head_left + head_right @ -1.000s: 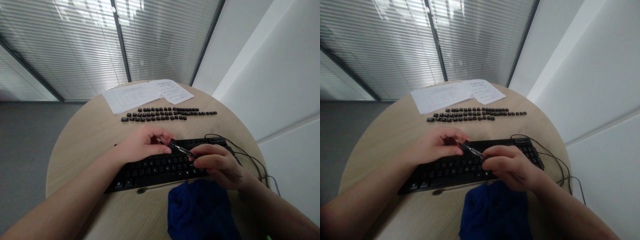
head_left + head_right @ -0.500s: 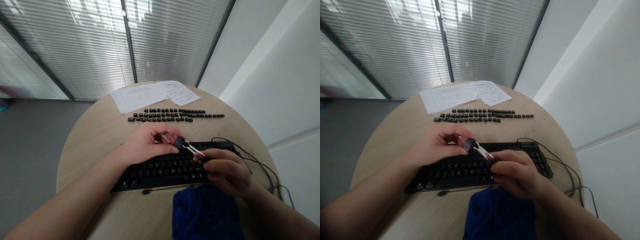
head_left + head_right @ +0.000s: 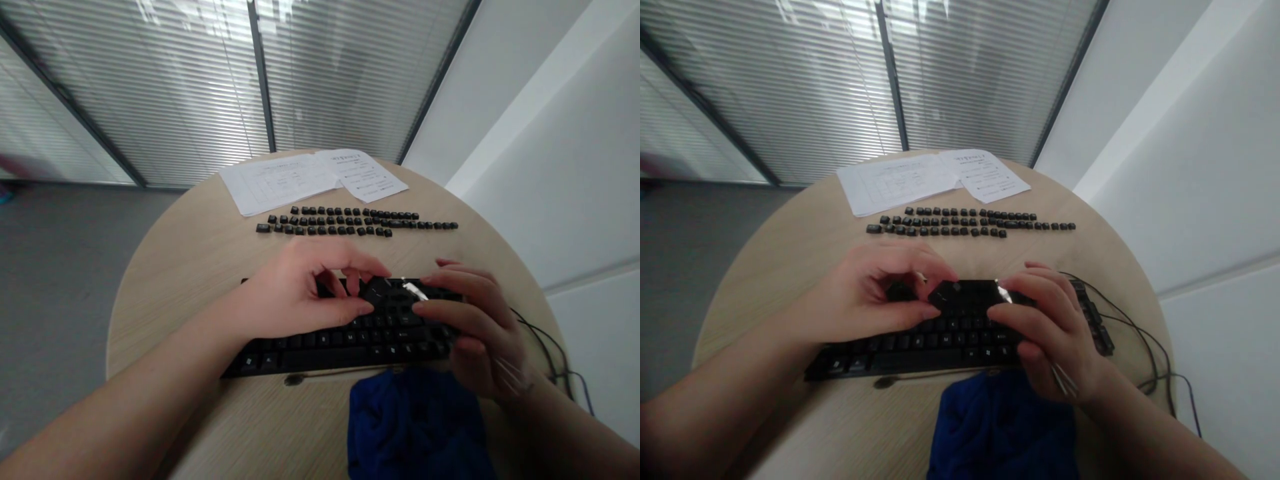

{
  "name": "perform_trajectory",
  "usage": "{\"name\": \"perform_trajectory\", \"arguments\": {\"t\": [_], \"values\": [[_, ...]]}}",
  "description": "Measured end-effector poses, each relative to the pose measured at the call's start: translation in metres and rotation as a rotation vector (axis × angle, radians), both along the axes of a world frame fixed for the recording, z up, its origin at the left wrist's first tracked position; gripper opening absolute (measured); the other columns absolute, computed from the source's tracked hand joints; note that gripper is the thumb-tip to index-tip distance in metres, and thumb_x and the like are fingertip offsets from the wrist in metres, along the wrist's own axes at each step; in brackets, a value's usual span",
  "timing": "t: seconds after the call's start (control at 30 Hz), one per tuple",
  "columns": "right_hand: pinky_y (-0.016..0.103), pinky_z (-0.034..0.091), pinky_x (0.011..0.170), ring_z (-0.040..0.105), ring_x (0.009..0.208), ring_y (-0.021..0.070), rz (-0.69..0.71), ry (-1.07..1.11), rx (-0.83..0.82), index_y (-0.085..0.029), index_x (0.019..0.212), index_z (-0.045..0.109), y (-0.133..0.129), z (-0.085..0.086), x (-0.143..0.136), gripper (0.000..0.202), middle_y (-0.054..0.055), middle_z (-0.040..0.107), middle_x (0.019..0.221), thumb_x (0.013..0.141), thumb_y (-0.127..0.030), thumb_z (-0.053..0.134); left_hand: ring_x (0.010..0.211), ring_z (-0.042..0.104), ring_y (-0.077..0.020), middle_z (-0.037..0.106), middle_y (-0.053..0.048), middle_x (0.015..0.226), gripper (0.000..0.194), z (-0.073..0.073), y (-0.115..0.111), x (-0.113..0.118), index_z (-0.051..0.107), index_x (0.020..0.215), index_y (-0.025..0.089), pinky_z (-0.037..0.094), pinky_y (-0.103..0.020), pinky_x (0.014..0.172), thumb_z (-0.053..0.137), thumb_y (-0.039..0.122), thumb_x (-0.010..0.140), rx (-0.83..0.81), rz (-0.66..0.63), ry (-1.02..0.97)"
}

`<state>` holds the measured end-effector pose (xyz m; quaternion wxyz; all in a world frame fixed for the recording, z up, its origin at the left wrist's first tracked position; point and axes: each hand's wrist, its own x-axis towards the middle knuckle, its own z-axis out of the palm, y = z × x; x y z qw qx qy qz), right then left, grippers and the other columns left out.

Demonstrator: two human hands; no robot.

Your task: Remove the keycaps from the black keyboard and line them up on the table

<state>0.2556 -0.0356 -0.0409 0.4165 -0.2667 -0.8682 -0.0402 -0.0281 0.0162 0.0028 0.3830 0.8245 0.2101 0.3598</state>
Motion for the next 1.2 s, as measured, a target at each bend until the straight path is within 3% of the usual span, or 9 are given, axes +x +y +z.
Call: {"name": "perform_trajectory", "arguments": {"t": [0.1,0.2,0.33,0.57,0.73,1.03,1.2], "values": [[0.056,0.056,0.103,0.067,0.098,0.0265,0.068,-0.020,0.058,-0.014,0.121,0.068,-0.002,0.006,-0.009,0.028,0.011,0.067,0.104,0.105,-0.018,0.046,0.080,0.072,-0.0138,0.078,-0.004,0.097,0.031,-0.001,-0.002,0.003,0.078,0.117,0.019,0.059,-0.020,0.063,0.073,0.013,0.087,-0.007,-0.069,-0.002],[0.037,0.059,0.073,0.061,0.073,0.0176,0.076,0.023,0.067,-0.014,0.123,0.065,-0.006,0.010,-0.018,0.029,0.003,0.062,0.084,0.098,-0.006,0.053,0.078,0.072,-0.0127,0.077,-0.005,0.098,0.033,-0.003,-0.005,0.008,0.078,0.121,0.019,0.059,-0.019,0.062,0.068,0.012,0.090,-0.027,-0.129,0.010],[0.026,0.054,0.056,0.059,0.064,0.0132,-0.094,0.071,-0.045,-0.018,0.121,0.065,-0.012,0.015,-0.026,0.022,0.001,0.064,0.083,0.099,-0.016,0.066,0.081,0.075,-0.0139,0.080,-0.006,0.103,0.033,-0.006,-0.008,0.015,0.077,0.123,0.020,0.060,-0.022,0.067,0.064,0.011,0.094,-0.019,-0.186,0.026],[0.024,0.062,0.062,0.071,0.071,0.0141,-0.125,0.145,-0.154,-0.019,0.112,0.069,-0.014,0.021,-0.025,0.021,0.006,0.075,0.092,0.096,-0.030,0.077,0.099,0.079,-0.0160,0.082,-0.005,0.113,0.030,-0.005,-0.014,0.018,0.076,0.122,0.022,0.062,-0.023,0.085,0.064,0.009,0.098,0.126,-0.112,-0.004],[0.026,0.066,0.064,0.076,0.074,0.0170,-0.092,0.128,-0.155,-0.020,0.108,0.075,-0.012,0.021,-0.026,0.017,0.007,0.080,0.094,0.092,-0.022,0.079,0.094,0.078,-0.0130,0.082,-0.004,0.110,0.025,-0.007,-0.016,0.021,0.073,0.119,0.021,0.062,-0.020,0.083,0.061,0.010,0.100,0.211,-0.071,-0.016],[0.028,0.067,0.063,0.078,0.073,0.0183,-0.066,0.136,-0.202,-0.021,0.109,0.078,-0.014,0.023,-0.027,0.017,0.007,0.082,0.093,0.092,-0.018,0.075,0.098,0.077,-0.0199,0.079,-0.006,0.124,0.020,-0.016,-0.015,0.013,0.073,0.113,0.030,0.064,-0.031,0.088,0.060,0.022,0.100,0.360,-0.064,0.112],[0.025,0.066,0.064,0.077,0.072,0.0168,-0.050,0.164,-0.208,-0.018,0.104,0.078,-0.009,0.020,-0.029,0.012,0.007,0.081,0.089,0.092,-0.019,0.076,0.093,0.077,-0.0180,0.081,-0.005,0.109,0.016,-0.014,-0.018,0.017,0.069,0.104,0.026,0.062,-0.028,0.084,0.056,0.018,0.101,0.326,-0.017,0.145]]}}
